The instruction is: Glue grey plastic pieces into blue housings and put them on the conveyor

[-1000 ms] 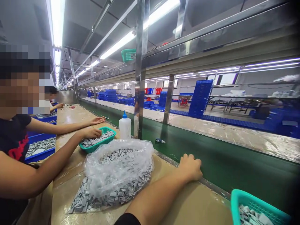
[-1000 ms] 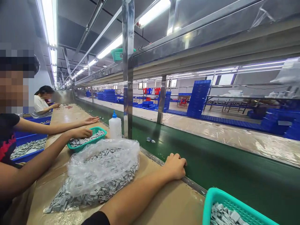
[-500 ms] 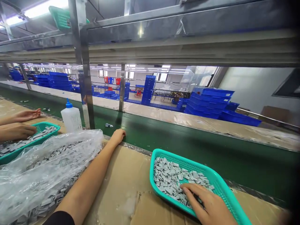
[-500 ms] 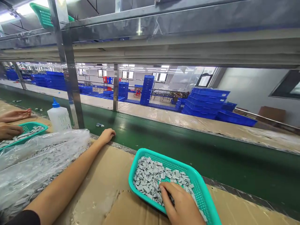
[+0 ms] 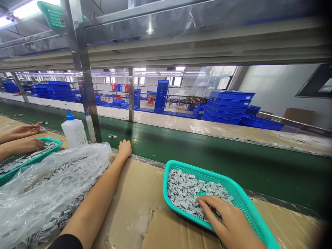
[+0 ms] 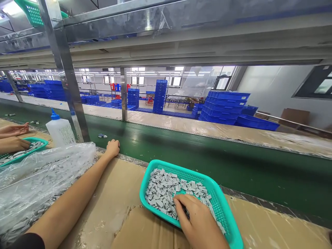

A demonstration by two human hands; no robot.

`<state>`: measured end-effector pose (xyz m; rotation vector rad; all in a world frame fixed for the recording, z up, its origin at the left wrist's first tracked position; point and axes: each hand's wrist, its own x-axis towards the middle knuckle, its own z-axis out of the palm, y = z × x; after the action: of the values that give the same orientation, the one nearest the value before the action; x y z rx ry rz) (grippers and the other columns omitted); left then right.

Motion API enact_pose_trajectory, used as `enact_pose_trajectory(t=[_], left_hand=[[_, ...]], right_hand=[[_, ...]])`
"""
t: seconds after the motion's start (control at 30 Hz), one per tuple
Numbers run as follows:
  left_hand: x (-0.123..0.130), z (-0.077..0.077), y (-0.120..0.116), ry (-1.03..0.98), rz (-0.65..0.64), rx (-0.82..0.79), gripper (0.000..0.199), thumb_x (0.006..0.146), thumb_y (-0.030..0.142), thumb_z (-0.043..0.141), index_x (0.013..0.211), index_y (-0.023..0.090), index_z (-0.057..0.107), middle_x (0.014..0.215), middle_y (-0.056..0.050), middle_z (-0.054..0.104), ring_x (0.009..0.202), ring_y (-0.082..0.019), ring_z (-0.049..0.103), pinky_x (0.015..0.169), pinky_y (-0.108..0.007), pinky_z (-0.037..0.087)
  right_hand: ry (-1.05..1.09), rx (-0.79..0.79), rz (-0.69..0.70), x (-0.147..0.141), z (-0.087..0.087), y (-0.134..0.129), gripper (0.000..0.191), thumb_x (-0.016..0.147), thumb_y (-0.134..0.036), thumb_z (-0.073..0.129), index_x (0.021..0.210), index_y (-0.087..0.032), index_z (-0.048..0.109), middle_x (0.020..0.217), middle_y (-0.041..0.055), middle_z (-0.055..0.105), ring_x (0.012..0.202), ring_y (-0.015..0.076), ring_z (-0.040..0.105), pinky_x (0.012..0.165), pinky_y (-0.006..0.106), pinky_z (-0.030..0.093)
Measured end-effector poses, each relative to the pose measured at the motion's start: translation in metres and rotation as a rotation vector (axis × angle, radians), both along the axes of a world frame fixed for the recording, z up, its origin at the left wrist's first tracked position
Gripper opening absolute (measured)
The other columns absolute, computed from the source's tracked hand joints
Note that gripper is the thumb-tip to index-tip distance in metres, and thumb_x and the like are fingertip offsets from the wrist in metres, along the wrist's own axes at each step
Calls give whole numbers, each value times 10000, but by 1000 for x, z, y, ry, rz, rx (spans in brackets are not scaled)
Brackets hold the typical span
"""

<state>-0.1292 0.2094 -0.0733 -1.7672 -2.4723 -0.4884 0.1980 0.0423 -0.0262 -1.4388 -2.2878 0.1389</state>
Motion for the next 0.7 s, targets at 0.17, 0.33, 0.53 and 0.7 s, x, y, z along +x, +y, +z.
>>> enact_pose_trajectory(t=[0.17,0.33,0.53,0.7], left_hand=[[2,0,1,-20,111,7,282,796,272,462,1032,122,496,1123,-102,464,1015,-219,451,816,-405,396],[0,0,0,-62,86,25,230,782,209,449,974,106,521,1118,-153,446,1047,-276,412,809,-403,375],[1,1,0,-79,-160,12,267,807,295,453,1015,137,512,1042,-69,525,919,-169,513,785,-382,432],[10,3,3,-124,-352,3,245,811,294,449,972,130,533,980,-60,557,859,-149,540,746,-349,456]], right_hand=[[1,-33,-19,-1,2,-4,279,814,-298,351,686,-216,586,755,35,643,724,187,605,597,255,475],[11,-20,-4,-1,2,-6,277,824,-275,348,739,-203,601,777,41,645,747,186,596,640,269,464],[13,-78,1,-2,3,-5,289,839,-271,324,730,-192,580,785,49,631,764,186,580,660,277,446],[16,-97,-1,-2,3,-5,272,839,-261,322,742,-190,566,806,53,624,786,192,568,683,287,433]])
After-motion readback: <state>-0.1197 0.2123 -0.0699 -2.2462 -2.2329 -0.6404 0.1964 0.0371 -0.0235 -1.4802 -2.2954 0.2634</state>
